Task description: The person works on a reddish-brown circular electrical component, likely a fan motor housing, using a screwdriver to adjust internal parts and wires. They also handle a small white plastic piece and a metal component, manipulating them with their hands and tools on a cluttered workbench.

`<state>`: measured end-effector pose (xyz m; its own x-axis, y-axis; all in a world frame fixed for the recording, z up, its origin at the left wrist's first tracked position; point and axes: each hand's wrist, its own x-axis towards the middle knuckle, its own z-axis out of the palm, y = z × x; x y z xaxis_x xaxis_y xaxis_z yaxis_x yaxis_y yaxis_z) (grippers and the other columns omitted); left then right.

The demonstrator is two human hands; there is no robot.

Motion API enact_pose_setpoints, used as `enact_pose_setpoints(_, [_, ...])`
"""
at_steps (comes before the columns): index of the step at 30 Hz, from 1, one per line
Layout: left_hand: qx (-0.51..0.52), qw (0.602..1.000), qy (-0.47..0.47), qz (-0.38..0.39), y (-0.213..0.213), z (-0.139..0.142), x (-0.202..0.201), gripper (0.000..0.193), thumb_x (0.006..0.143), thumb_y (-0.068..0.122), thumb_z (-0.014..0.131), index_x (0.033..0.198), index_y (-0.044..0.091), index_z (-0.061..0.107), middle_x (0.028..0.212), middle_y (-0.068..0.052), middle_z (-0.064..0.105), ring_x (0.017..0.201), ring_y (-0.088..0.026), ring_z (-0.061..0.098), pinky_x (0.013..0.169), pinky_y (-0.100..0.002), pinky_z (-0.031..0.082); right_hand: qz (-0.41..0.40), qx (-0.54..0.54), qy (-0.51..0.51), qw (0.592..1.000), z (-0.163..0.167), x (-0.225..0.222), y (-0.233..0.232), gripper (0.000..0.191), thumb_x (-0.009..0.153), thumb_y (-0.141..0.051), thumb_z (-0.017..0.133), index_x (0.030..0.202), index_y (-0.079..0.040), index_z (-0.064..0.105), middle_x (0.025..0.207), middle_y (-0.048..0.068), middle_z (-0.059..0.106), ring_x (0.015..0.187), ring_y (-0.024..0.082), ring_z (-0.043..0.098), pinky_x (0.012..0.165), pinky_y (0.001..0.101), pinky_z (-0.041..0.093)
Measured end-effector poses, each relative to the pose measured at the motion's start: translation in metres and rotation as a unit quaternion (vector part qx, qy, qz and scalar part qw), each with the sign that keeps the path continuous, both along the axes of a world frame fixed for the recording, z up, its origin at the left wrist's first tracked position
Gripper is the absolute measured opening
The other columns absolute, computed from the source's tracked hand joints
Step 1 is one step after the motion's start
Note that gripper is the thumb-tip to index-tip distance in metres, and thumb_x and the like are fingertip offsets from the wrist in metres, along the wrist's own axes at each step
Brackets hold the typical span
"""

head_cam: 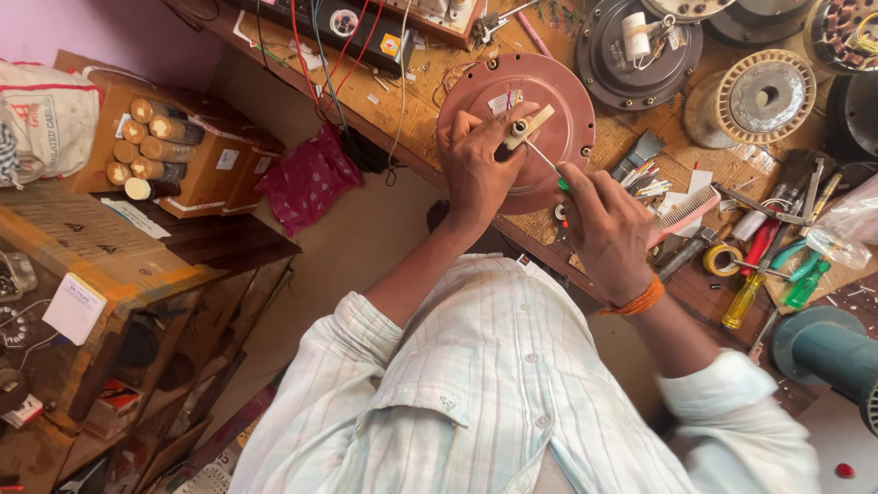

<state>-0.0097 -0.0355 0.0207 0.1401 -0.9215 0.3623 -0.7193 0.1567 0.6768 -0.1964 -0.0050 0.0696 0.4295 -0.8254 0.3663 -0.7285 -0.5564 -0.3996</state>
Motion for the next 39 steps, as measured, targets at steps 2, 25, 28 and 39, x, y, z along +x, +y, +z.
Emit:
enact_pose_setpoints(2, [-0.009,1.0,-0.012,0.007,0.001,0.003,-0.001,0.05,0.083,0.021,0.083,0.129,0.033,0.068,0.095,0.01,0.073,0.09,-0.013,0.056,0.096,-0.035,0.037,0.036,-0.03,0.028,0.998,0.0,-0.005,-0.006,0.039,0.096,-0.009,0.075,0.134,-0.005,0.068,0.084,0.006,0.061,0.07,0.02,0.061,0.061,0.0371,0.048])
enact_pose_setpoints(25, [-0.044,0.996,0.05,0.059,0.001,-0.007,-0.017,0.049,0.082,0.016,0.08,0.126,0.034,0.069,0.081,0.007,0.064,0.085,-0.015,0.054,0.089,-0.035,0.039,-0.008,0.403,-0.388,0.829,-0.017,-0.007,-0.022,0.023,0.113,-0.012,0.055,0.133,-0.008,0.066,0.087,0.003,0.064,0.072,0.011,0.058,0.063,0.0274,0.043])
enact_pose_setpoints(28, [-0.059,0.995,0.043,0.066,0.002,-0.003,-0.018,0.049,0.083,0.017,0.08,0.127,0.034,0.068,0.086,0.008,0.066,0.086,-0.015,0.054,0.088,-0.035,0.039,0.043,0.108,-0.136,0.984,-0.006,-0.005,-0.016,0.026,0.11,-0.009,0.058,0.135,-0.011,0.065,0.094,0.01,0.07,0.081,0.021,0.07,0.069,0.035,0.052])
enact_pose_setpoints(39, [-0.035,0.995,-0.028,0.091,-0.004,-0.025,-0.029,0.047,0.088,0.022,0.082,0.131,0.033,0.066,0.074,0.004,0.06,0.079,-0.014,0.056,0.088,-0.035,0.038,-0.02,0.543,-0.464,0.7,-0.03,-0.007,-0.033,0.033,0.107,-0.016,0.063,0.139,-0.009,0.071,0.076,-0.007,0.051,0.058,0.003,0.04,0.05,0.0213,0.029])
